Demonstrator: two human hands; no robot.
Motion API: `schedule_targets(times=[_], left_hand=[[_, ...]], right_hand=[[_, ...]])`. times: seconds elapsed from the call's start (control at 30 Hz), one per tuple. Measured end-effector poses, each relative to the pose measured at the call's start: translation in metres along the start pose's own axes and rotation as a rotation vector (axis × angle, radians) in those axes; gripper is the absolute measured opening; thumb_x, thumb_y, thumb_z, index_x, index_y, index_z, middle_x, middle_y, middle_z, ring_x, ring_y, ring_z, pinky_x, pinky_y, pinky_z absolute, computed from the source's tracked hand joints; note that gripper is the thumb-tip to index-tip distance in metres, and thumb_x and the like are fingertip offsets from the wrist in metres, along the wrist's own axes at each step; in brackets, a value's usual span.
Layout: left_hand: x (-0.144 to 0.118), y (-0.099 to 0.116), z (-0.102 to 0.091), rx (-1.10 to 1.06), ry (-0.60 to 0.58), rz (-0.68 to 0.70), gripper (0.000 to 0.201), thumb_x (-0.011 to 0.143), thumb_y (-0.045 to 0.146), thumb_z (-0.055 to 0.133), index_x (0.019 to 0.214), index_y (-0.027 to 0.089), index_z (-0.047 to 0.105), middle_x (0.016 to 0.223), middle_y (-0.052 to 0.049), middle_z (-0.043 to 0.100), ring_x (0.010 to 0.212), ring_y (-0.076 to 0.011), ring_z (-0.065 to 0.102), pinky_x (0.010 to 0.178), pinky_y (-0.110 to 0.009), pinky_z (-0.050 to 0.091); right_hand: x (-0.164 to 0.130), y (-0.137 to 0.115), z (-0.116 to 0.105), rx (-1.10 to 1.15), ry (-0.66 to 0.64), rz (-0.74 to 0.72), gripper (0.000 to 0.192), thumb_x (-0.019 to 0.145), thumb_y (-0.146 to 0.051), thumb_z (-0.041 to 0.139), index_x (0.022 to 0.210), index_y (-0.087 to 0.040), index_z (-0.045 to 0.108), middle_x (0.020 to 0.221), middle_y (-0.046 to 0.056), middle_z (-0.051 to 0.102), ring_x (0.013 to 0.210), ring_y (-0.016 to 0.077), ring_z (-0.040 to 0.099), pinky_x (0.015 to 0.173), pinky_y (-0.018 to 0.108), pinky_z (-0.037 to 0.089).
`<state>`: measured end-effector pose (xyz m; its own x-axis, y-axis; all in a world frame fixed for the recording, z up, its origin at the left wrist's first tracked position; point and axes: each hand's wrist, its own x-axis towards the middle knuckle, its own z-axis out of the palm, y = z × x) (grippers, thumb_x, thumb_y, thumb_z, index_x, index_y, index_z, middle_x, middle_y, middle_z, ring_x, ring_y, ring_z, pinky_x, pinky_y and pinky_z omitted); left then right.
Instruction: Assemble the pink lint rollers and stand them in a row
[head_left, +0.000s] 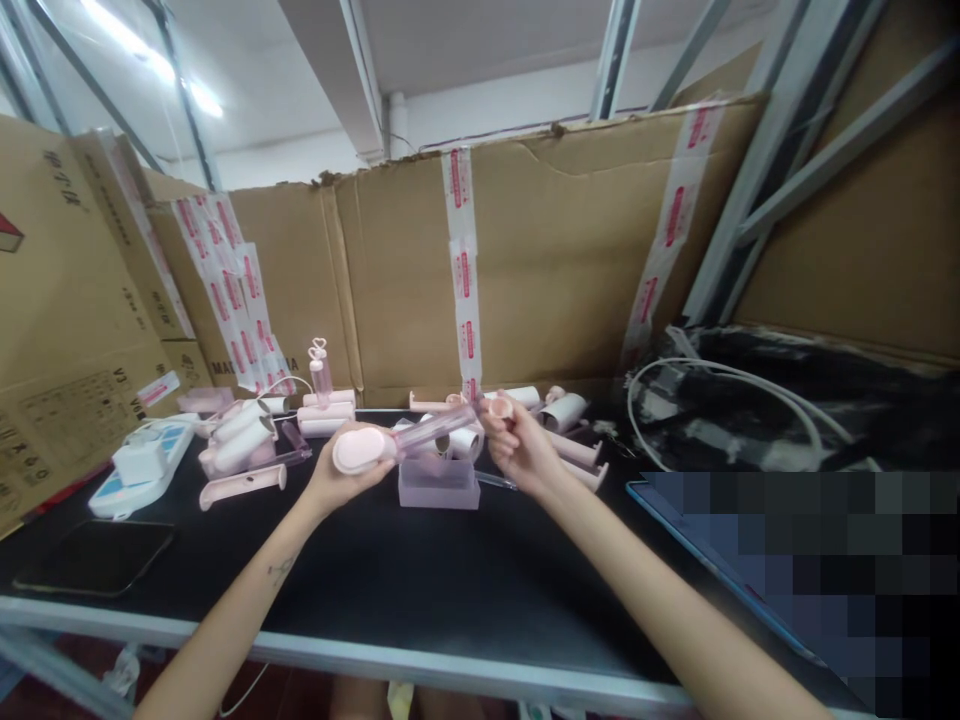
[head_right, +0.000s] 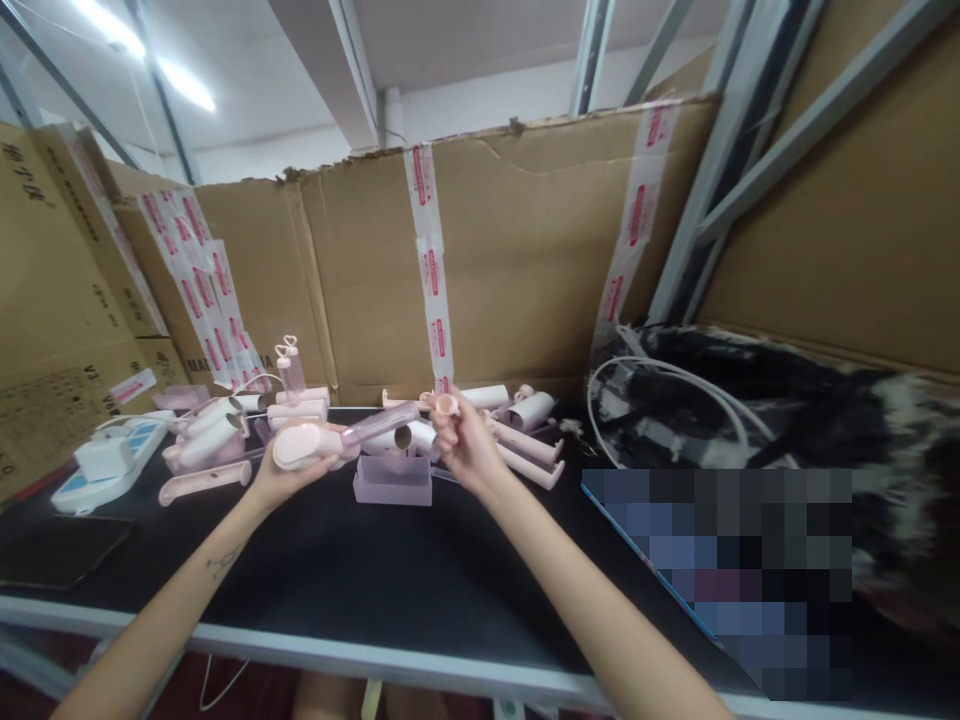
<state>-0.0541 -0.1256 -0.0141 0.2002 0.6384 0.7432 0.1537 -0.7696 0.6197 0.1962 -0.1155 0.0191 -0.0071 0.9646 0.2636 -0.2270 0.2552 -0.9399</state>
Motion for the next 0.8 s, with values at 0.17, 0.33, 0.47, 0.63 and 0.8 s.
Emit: schedule_targets(times=[0.17, 0.33, 0.47, 0.63, 0.8], left_hand=[[0.006, -0.009, -0.005, 0.004, 0.211, -0.099, 0.035, 0.063, 0.028, 0.073, 0.091, 0.015, 0.058, 0.090, -0.007, 0.067, 0.083, -0.0200, 0.064, 0.081, -0.038, 0.050], [0.003, -0.014, -0.002, -0.024, 0.212, -0.184, 0.036, 0.062, 0.032, 0.073, 0.089, 0.013, 0.059, 0.086, -0.008, 0.068, 0.079, -0.0202, 0.064, 0.078, -0.036, 0.051], [0.002, -0.013, 0.004, 0.047, 0.086, -0.097, 0.032, 0.068, 0.030, 0.068, 0.094, 0.015, 0.057, 0.094, -0.009, 0.067, 0.086, -0.0205, 0.064, 0.081, -0.035, 0.050], [0.023, 0.000, 0.018, 0.421, -0.210, 0.183, 0.030, 0.072, 0.025, 0.063, 0.101, 0.018, 0.056, 0.101, -0.009, 0.064, 0.093, -0.0214, 0.061, 0.083, -0.034, 0.048], [0.034, 0.008, 0.032, 0.818, -0.266, 0.423, 0.028, 0.079, 0.030, 0.054, 0.103, 0.015, 0.054, 0.100, -0.012, 0.063, 0.092, -0.0254, 0.060, 0.077, -0.035, 0.046]], right_hand=[[0.022, -0.004, -0.042, -0.516, 0.126, -0.220, 0.037, 0.077, -0.052, 0.047, 0.083, -0.017, 0.059, 0.058, -0.001, 0.052, 0.048, 0.0129, 0.049, 0.047, 0.027, 0.044], [0.033, 0.009, -0.056, -0.823, 0.009, -0.281, 0.037, 0.072, -0.040, 0.057, 0.098, -0.015, 0.063, 0.097, 0.012, 0.064, 0.098, 0.0270, 0.058, 0.088, 0.042, 0.044], [0.025, 0.013, -0.040, -0.935, 0.135, -0.456, 0.071, 0.073, -0.049, 0.058, 0.132, -0.015, 0.039, 0.140, 0.019, 0.033, 0.132, 0.0305, 0.029, 0.103, 0.049, 0.030], [-0.011, -0.006, -0.004, -0.988, -0.095, -0.803, 0.049, 0.082, -0.040, 0.051, 0.128, -0.026, 0.042, 0.138, 0.010, 0.040, 0.128, 0.0261, 0.036, 0.103, 0.048, 0.031], [-0.027, -0.020, 0.003, -1.114, -0.108, -0.925, 0.036, 0.078, -0.025, 0.051, 0.113, -0.020, 0.052, 0.112, 0.012, 0.057, 0.107, 0.0254, 0.052, 0.090, 0.041, 0.042]])
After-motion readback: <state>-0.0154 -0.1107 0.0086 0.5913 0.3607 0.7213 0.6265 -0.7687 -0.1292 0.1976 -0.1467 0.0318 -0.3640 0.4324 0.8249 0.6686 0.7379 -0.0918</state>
